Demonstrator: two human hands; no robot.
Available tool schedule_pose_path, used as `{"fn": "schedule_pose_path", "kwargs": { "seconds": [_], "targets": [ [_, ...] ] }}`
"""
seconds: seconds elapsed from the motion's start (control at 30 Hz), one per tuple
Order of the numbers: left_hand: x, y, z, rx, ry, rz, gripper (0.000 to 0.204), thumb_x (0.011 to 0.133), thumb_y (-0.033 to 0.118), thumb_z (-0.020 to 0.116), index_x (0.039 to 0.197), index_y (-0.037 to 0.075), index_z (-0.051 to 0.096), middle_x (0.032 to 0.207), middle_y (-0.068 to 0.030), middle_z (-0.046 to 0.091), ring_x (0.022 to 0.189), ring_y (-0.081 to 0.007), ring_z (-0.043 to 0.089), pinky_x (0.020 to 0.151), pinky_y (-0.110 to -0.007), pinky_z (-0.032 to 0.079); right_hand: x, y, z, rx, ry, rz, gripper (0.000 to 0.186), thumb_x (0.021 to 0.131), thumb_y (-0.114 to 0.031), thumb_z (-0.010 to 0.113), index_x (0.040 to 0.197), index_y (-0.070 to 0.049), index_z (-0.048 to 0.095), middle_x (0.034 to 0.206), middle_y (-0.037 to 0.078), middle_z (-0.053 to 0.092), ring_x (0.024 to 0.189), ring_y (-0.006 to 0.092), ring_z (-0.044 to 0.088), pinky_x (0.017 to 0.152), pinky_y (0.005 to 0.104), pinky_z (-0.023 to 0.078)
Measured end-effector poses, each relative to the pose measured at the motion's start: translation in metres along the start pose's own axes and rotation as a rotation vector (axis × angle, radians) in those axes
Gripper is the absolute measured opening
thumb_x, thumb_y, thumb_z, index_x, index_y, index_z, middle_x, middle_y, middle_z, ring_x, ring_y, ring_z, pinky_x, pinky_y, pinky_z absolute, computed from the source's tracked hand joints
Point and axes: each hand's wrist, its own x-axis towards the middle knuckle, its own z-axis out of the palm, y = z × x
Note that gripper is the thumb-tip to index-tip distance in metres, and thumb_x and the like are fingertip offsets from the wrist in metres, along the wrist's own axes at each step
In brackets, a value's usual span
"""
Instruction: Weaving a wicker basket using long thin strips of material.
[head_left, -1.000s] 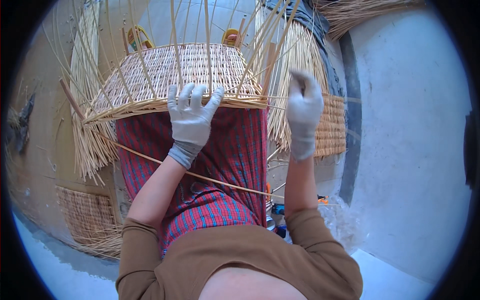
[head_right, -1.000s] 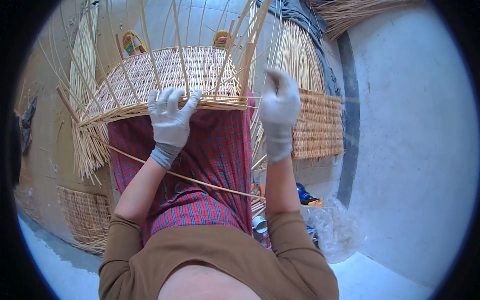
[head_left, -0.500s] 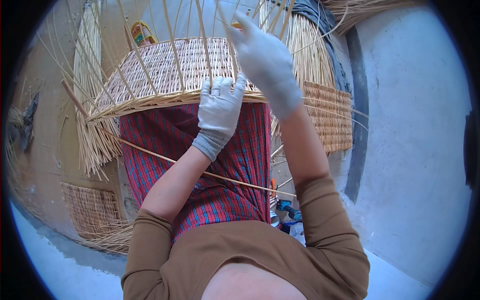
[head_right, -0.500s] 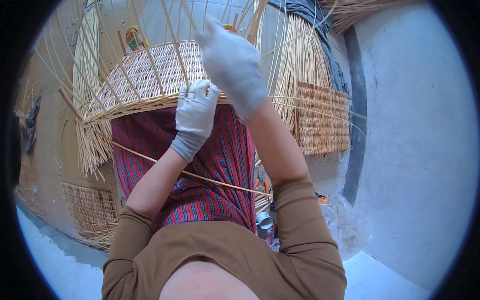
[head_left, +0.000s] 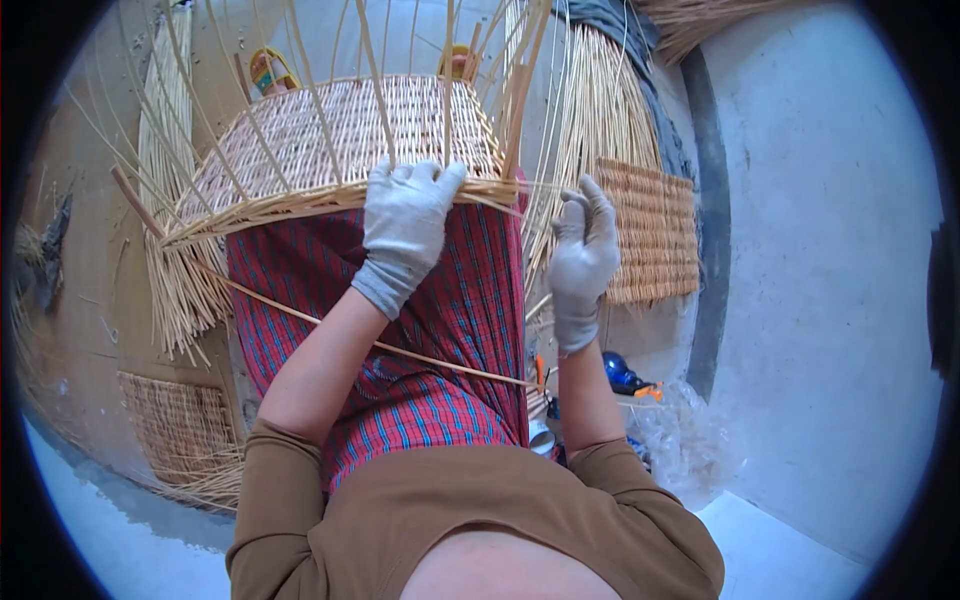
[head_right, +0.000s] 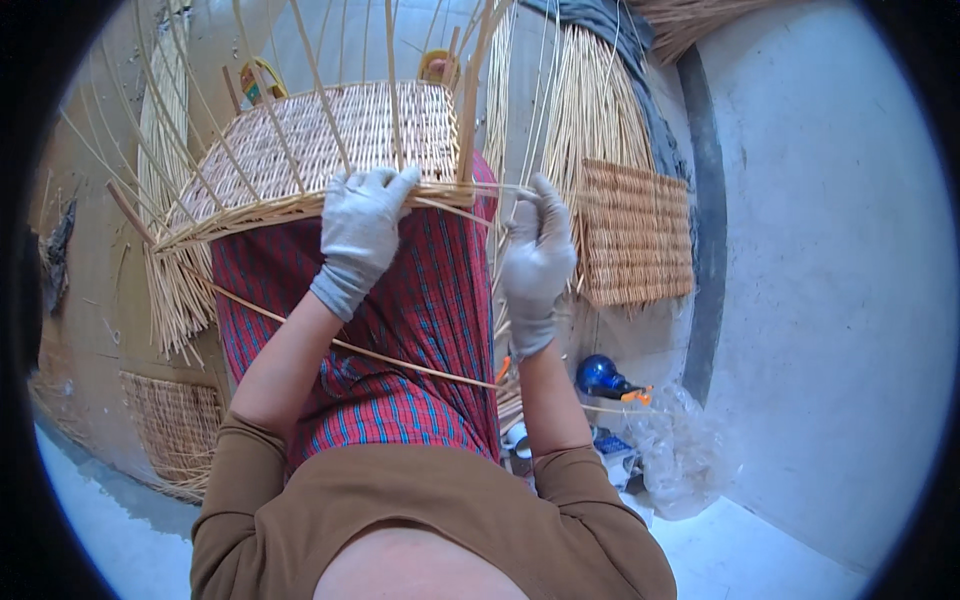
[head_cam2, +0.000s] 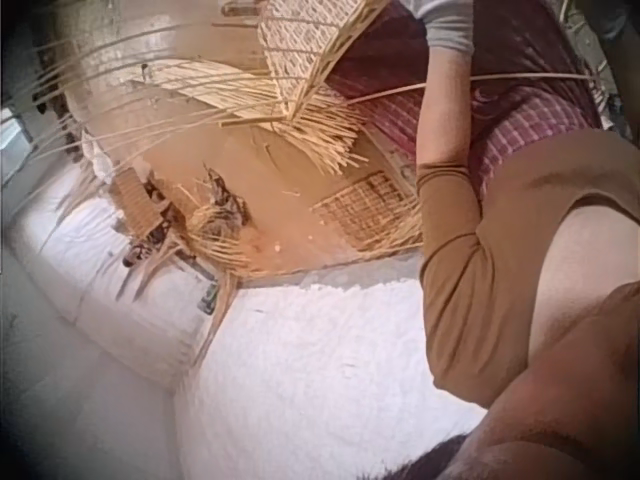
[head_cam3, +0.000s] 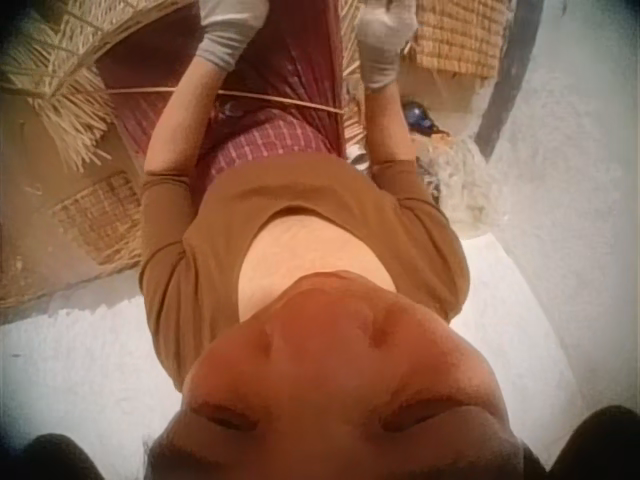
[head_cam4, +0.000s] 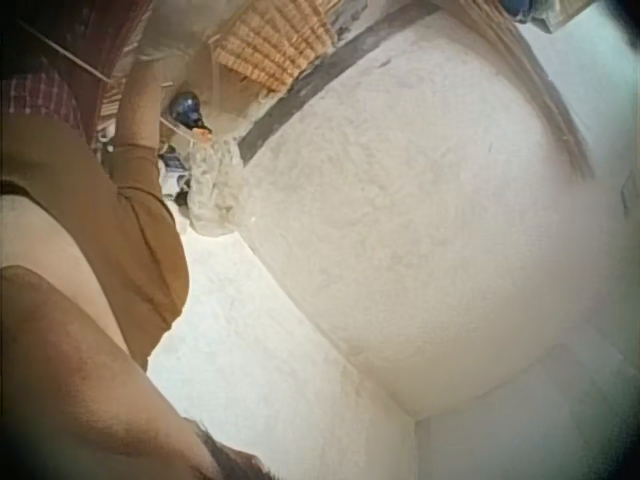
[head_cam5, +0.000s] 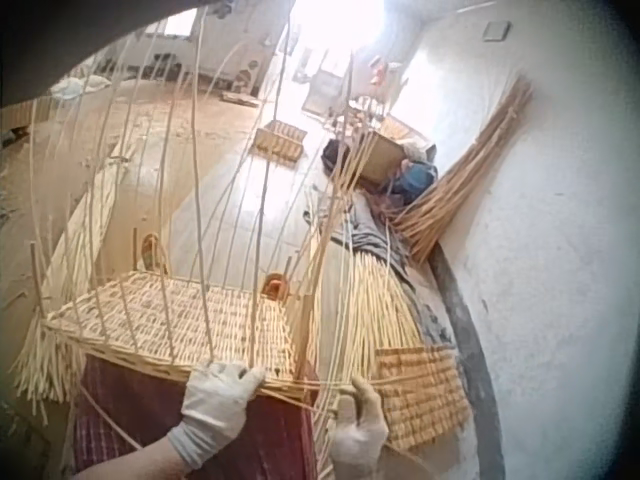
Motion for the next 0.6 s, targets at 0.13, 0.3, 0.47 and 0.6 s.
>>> {"fn": "schedule_pose_path", "kwargs": {
  "seconds": [0.13,0.3,0.47,0.6],
  "targets": [
    [-0.002,-0.001,-0.001,-0.042,0.028,0.032,0.053,0.086,0.028,0.083,0.136,0.022,0.067,0.115,-0.0038,0.072,0.111,-0.027,0.069,0.109,-0.05,0.044,-0.022,0.015,0.006,0.334,-0.615,0.572,0.024,0.111,-0.019,0.066,0.127,-0.003,0.072,0.092,0.007,0.078,0.072,0.01,0.068,0.065,0.0289,0.056],
    [-0.005,-0.002,-0.009,-0.058,0.052,-0.034,0.081,0.083,0.025,0.086,0.157,0.023,0.053,0.116,-0.0013,0.074,0.111,-0.0234,0.071,0.112,-0.049,0.044,0.072,-0.071,0.034,0.321,-0.133,-0.274,0.02,0.112,-0.018,0.063,0.127,-0.007,0.072,0.108,0.009,0.076,0.089,0.0128,0.07,0.082,0.0297,0.058],
    [-0.004,-0.007,-0.026,-0.101,0.105,0.024,0.064,0.088,0.029,0.084,0.148,0.022,0.063,0.113,-0.0042,0.076,0.106,-0.0248,0.073,0.105,-0.047,0.051,0.071,-0.114,0.034,0.066,0.147,-0.81,0.017,0.112,-0.014,0.064,0.124,-0.007,0.073,0.096,0.005,0.074,0.082,0.0074,0.066,0.073,0.0227,0.052],
    [-0.003,-0.009,-0.025,-0.188,0.116,0.013,0.033,0.097,0.031,0.074,0.127,0.017,0.077,0.112,-0.0078,0.078,0.1,-0.0287,0.075,0.1,-0.045,0.054,0.003,-0.073,0.002,0.171,-0.775,0.381,0.026,0.109,-0.024,0.068,0.122,-0.003,0.071,0.076,0.006,0.073,0.062,0.0105,0.068,0.053,0.0258,0.052]
  ]
}}
